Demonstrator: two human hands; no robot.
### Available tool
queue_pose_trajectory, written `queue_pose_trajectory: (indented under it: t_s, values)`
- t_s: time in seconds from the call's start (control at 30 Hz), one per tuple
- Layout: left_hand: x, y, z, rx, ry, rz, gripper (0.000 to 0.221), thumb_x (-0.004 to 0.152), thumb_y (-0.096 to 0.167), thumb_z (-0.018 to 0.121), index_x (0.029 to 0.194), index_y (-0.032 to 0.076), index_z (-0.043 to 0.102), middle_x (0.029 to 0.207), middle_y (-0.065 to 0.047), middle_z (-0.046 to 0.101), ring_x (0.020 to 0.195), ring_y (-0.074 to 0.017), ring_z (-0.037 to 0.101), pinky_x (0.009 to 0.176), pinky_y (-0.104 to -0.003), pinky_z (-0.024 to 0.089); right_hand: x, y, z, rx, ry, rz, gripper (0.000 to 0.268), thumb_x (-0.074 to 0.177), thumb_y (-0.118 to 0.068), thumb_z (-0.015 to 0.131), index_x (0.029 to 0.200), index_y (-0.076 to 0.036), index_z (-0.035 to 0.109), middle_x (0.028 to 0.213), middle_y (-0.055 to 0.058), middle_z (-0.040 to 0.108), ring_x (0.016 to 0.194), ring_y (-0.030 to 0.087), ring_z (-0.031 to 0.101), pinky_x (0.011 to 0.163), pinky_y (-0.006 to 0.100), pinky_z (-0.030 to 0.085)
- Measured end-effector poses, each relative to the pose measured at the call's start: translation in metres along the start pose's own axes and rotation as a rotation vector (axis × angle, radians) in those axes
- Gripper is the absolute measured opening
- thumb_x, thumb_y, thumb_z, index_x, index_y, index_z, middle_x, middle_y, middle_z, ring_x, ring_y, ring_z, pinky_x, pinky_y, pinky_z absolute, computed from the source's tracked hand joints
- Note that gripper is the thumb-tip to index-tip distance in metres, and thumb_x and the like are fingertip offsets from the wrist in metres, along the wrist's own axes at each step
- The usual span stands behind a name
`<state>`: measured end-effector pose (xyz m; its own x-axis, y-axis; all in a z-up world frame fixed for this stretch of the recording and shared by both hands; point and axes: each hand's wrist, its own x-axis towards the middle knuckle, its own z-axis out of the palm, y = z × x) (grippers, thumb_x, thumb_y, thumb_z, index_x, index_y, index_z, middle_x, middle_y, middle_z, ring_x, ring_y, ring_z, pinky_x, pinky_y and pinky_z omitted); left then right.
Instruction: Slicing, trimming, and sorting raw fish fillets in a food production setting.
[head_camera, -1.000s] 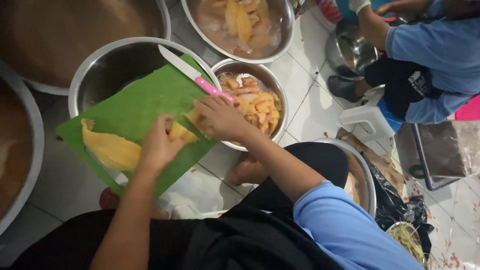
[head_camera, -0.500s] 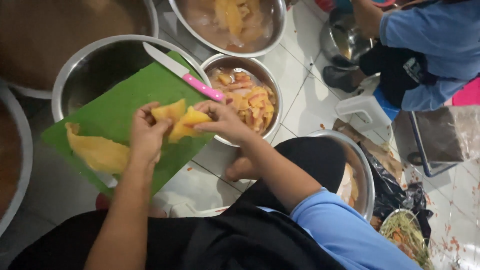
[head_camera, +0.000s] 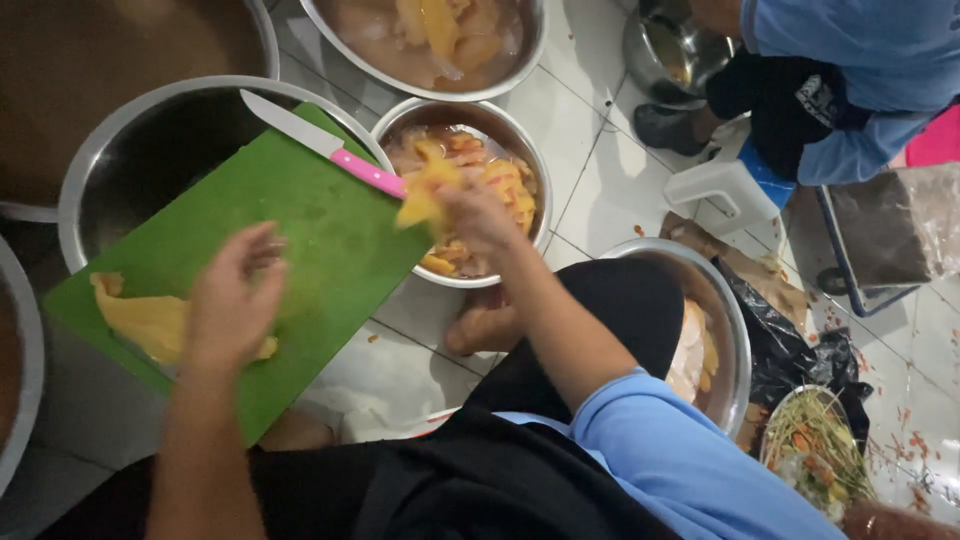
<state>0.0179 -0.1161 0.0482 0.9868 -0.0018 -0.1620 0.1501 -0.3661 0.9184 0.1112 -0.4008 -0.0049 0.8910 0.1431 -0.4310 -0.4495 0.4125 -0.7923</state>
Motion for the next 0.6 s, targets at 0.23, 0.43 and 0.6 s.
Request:
queue_pose_trajectory:
  t_s: [0.23,0.43,0.6]
  values:
    - [-0.025,-0.045,-0.053,1.13,0.079,-0.285,0.046,0.091,0.021,0.04,0.136,0.019,0.046,0.143,-0.014,0.044,0.13,-0.033,0.039,0.103,-0.061,0.023,0.073,-0.002,-0.104,-0.458,0.507,-0.101,0.029,0.082,-0.011,0.061,0.11,-0.006,0.061,0.085,0.006,0.061,0.065,0.01,0.054,0.05,0.021,0.046]
    - [-0.025,-0.047,-0.056,1.187,-0.014,-0.363,0.075,0.067,0.009,0.066,0.136,0.025,0.041,0.148,-0.005,0.035,0.137,-0.0242,0.029,0.108,-0.055,0.017,0.116,0.028,-0.154,-1.164,0.487,-0.375,0.048,0.073,-0.012,0.066,0.119,-0.004,0.053,0.114,0.013,0.058,0.103,0.025,0.057,0.09,0.032,0.046]
    - [-0.029,-0.045,-0.069,1.226,0.035,-0.35,0.04,0.073,0.023,0.062,0.112,0.017,0.063,0.121,-0.009,0.061,0.113,-0.0265,0.055,0.107,-0.052,0.022,0.061,-0.008,-0.018,-1.211,0.423,-0.574,0.039,0.085,-0.026,0.057,0.12,-0.008,0.051,0.122,0.008,0.052,0.116,0.023,0.048,0.1,0.04,0.035]
